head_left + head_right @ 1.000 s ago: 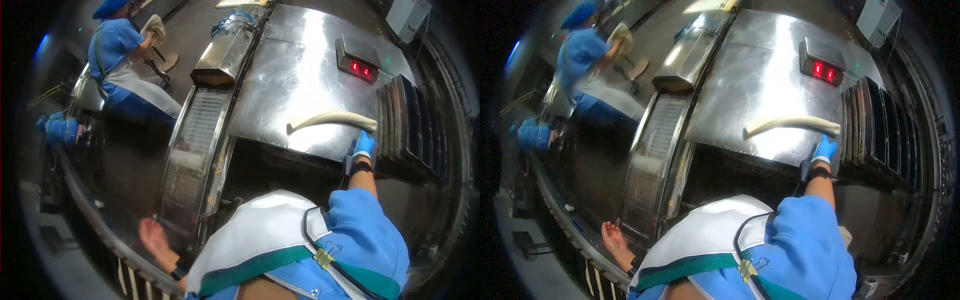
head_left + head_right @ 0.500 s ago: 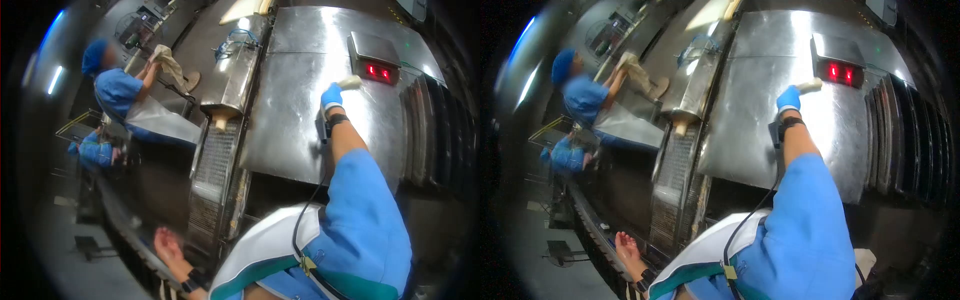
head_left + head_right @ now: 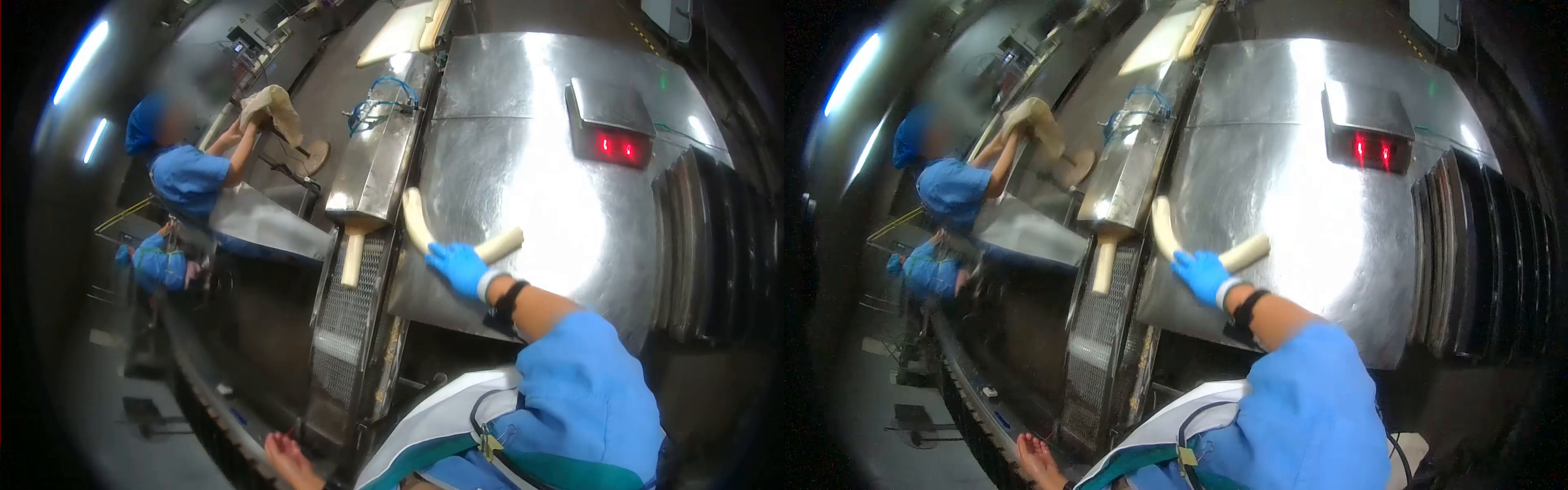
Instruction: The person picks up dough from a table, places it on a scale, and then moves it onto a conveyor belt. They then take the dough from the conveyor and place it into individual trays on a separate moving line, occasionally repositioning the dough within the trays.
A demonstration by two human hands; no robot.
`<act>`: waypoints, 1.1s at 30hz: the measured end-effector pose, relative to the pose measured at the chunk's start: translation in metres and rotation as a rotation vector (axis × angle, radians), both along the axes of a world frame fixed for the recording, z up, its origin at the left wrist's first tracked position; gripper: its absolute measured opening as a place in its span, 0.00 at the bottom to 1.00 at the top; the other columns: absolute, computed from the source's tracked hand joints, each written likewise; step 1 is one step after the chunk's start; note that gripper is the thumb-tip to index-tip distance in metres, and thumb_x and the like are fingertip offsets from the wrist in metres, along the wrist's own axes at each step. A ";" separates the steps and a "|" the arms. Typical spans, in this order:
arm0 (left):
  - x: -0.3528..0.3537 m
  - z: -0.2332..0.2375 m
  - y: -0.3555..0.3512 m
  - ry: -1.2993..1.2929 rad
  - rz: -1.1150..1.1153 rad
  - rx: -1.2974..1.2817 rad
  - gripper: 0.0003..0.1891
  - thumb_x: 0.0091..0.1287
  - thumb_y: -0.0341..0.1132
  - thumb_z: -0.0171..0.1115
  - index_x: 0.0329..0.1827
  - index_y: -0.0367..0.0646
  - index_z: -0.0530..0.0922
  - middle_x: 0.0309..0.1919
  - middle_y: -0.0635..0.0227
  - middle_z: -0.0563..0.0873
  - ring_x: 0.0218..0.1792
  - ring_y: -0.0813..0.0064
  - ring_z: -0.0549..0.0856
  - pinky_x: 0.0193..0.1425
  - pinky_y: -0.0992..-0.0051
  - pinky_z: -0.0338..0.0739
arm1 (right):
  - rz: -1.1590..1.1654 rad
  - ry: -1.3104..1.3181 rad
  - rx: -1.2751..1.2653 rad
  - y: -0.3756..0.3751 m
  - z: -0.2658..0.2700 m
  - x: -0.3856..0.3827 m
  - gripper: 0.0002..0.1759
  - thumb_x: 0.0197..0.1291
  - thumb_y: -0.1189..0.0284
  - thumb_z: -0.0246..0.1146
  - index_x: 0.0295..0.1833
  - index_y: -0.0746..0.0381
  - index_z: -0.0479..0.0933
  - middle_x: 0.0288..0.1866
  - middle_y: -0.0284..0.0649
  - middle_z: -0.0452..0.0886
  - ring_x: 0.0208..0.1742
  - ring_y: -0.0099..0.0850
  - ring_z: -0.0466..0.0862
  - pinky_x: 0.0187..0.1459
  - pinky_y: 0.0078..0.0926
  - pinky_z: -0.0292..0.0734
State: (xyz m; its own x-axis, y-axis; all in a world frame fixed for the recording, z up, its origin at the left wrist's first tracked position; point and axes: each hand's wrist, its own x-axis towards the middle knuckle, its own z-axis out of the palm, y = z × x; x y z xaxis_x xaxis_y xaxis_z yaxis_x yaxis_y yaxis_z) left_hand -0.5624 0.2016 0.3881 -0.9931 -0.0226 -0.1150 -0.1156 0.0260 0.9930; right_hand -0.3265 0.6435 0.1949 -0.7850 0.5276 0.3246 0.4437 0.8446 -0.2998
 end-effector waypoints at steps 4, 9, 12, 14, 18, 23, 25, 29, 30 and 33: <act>0.007 -0.029 -0.029 0.214 -0.217 -0.235 0.21 0.66 0.44 0.58 0.55 0.40 0.72 0.47 0.65 0.79 0.47 0.69 0.76 0.53 0.70 0.69 | 0.079 -0.075 -0.261 -0.016 0.016 0.015 0.26 0.49 0.74 0.60 0.58 0.53 0.72 0.56 0.44 0.72 0.45 0.47 0.78 0.47 0.41 0.74; -0.007 -0.041 -0.010 -0.026 -0.023 0.117 0.07 0.65 0.38 0.58 0.43 0.49 0.76 0.33 0.77 0.80 0.32 0.82 0.75 0.36 0.81 0.69 | -0.266 -0.161 -0.338 0.045 0.044 0.052 0.14 0.56 0.68 0.56 0.48 0.54 0.77 0.38 0.43 0.83 0.39 0.43 0.84 0.43 0.39 0.77; -0.006 -0.044 0.000 -0.056 -0.034 0.130 0.07 0.66 0.38 0.58 0.41 0.47 0.75 0.32 0.75 0.78 0.31 0.81 0.74 0.34 0.80 0.68 | -0.620 -0.172 -0.171 0.088 0.003 0.099 0.12 0.57 0.68 0.55 0.47 0.55 0.76 0.37 0.42 0.83 0.39 0.41 0.84 0.41 0.41 0.78; -0.011 -0.056 0.002 -0.073 -0.073 0.167 0.06 0.66 0.37 0.58 0.41 0.47 0.75 0.32 0.75 0.78 0.31 0.81 0.74 0.34 0.80 0.68 | -0.717 -0.259 -0.149 0.071 0.021 0.129 0.31 0.54 0.62 0.61 0.65 0.52 0.64 0.49 0.45 0.77 0.50 0.43 0.79 0.48 0.42 0.75; -0.018 -0.066 0.028 -0.146 -0.174 0.188 0.05 0.66 0.36 0.57 0.42 0.47 0.75 0.32 0.74 0.78 0.30 0.81 0.74 0.33 0.80 0.68 | -0.781 -0.337 -0.339 0.047 0.029 0.141 0.44 0.49 0.62 0.67 0.71 0.52 0.54 0.55 0.44 0.73 0.53 0.43 0.76 0.51 0.43 0.74; -0.012 -0.060 0.111 -0.184 -0.565 -0.035 0.07 0.66 0.36 0.58 0.43 0.45 0.76 0.33 0.72 0.80 0.30 0.81 0.77 0.33 0.81 0.70 | -0.669 -0.396 -0.409 0.052 0.026 0.139 0.47 0.46 0.60 0.70 0.70 0.57 0.54 0.55 0.47 0.73 0.53 0.46 0.77 0.52 0.42 0.75; -0.035 -0.087 0.135 -0.190 -0.860 -0.113 0.09 0.67 0.35 0.56 0.46 0.42 0.76 0.33 0.72 0.78 0.31 0.84 0.76 0.31 0.83 0.71 | -0.604 -0.464 -0.413 0.063 0.016 0.137 0.47 0.44 0.59 0.71 0.68 0.58 0.55 0.54 0.50 0.73 0.52 0.47 0.78 0.52 0.42 0.76; -0.090 -0.156 0.176 0.470 -0.921 -0.797 0.19 0.63 0.41 0.59 0.51 0.36 0.75 0.41 0.56 0.81 0.41 0.61 0.81 0.46 0.66 0.75 | -0.503 -0.661 -0.451 0.080 0.011 0.122 0.50 0.34 0.53 0.75 0.62 0.64 0.61 0.52 0.56 0.73 0.50 0.48 0.79 0.50 0.39 0.77; -0.100 -0.172 0.182 0.710 -0.836 -0.944 0.22 0.62 0.42 0.60 0.52 0.35 0.74 0.44 0.52 0.81 0.44 0.56 0.81 0.51 0.62 0.75 | -0.497 -0.720 -0.481 0.082 0.013 0.118 0.52 0.32 0.51 0.75 0.62 0.66 0.62 0.52 0.56 0.73 0.50 0.48 0.79 0.50 0.38 0.77; -0.120 -0.209 0.188 0.611 -0.637 -0.939 0.27 0.59 0.45 0.61 0.57 0.37 0.71 0.51 0.43 0.77 0.54 0.46 0.76 0.61 0.56 0.67 | -0.471 -0.800 -0.499 0.087 0.006 0.111 0.62 0.28 0.47 0.77 0.66 0.69 0.58 0.60 0.63 0.68 0.58 0.52 0.75 0.55 0.37 0.75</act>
